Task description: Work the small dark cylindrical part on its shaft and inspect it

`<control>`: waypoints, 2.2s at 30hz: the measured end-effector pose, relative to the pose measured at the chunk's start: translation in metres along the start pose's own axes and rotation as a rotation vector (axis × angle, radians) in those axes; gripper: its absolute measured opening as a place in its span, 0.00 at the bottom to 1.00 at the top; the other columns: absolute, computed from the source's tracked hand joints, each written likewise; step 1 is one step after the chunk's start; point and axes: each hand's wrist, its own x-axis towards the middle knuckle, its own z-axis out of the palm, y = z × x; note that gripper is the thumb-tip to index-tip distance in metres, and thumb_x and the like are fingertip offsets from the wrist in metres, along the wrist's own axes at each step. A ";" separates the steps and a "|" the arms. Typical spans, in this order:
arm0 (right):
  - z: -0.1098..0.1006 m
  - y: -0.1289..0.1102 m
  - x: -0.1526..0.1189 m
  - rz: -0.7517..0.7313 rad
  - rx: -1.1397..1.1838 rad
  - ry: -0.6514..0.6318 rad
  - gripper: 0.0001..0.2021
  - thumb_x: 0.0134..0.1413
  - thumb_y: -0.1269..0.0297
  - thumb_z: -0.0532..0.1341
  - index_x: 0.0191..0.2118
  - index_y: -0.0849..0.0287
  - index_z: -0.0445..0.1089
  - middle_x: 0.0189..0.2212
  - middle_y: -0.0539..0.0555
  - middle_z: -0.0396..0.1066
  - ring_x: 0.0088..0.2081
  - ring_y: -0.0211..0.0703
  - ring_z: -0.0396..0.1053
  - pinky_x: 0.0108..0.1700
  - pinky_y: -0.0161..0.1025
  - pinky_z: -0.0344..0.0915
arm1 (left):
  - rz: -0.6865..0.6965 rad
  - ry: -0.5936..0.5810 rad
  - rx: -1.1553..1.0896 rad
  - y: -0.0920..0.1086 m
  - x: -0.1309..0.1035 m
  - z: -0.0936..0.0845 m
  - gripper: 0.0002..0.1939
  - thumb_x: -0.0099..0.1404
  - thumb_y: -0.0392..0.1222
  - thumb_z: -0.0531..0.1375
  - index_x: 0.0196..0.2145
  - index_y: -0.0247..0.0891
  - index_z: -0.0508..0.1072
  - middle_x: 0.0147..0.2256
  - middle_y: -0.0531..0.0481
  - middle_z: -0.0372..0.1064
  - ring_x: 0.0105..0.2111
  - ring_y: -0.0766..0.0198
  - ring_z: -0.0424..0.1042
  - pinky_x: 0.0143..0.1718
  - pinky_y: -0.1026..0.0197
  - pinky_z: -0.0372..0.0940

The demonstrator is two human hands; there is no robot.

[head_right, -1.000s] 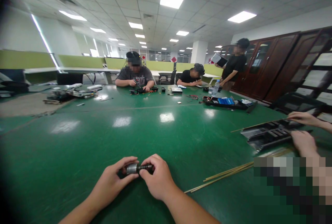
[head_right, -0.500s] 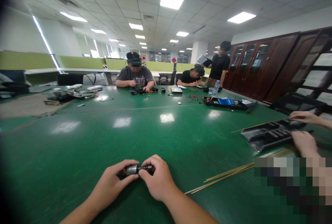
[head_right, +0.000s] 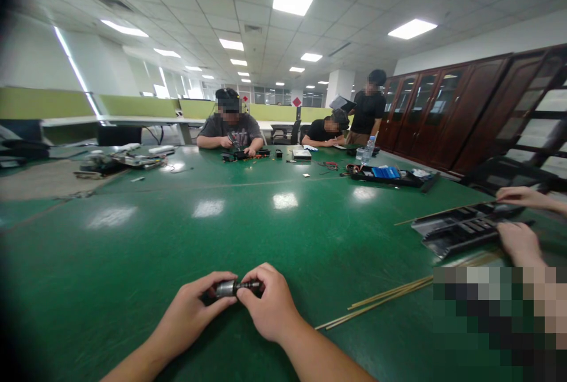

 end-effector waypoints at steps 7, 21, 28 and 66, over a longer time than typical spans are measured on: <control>0.000 0.001 0.000 0.001 -0.001 -0.002 0.04 0.52 0.69 0.64 0.35 0.56 0.73 0.33 0.48 0.68 0.33 0.38 0.65 0.35 0.33 0.59 | 0.003 -0.007 -0.006 0.001 0.001 -0.001 0.15 0.62 0.46 0.64 0.47 0.48 0.74 0.44 0.53 0.75 0.39 0.60 0.73 0.41 0.61 0.65; 0.001 0.004 0.000 0.021 0.024 -0.012 0.04 0.51 0.70 0.64 0.34 0.56 0.72 0.32 0.47 0.67 0.32 0.37 0.64 0.33 0.33 0.57 | -0.004 -0.019 0.002 -0.001 0.000 -0.001 0.15 0.63 0.46 0.64 0.48 0.49 0.73 0.44 0.55 0.74 0.39 0.61 0.72 0.41 0.62 0.64; 0.001 0.004 0.001 0.023 0.034 -0.005 0.04 0.51 0.71 0.64 0.34 0.56 0.72 0.32 0.47 0.67 0.32 0.37 0.64 0.34 0.33 0.57 | -0.002 -0.016 0.004 -0.002 0.001 -0.002 0.15 0.63 0.46 0.64 0.48 0.50 0.72 0.44 0.56 0.74 0.39 0.62 0.72 0.42 0.62 0.64; 0.001 0.005 0.002 0.042 0.079 0.003 0.04 0.51 0.70 0.63 0.35 0.57 0.72 0.32 0.48 0.68 0.32 0.37 0.65 0.35 0.33 0.60 | -0.003 0.007 0.015 -0.004 -0.001 -0.002 0.16 0.63 0.48 0.63 0.49 0.47 0.72 0.44 0.51 0.74 0.39 0.59 0.73 0.43 0.59 0.67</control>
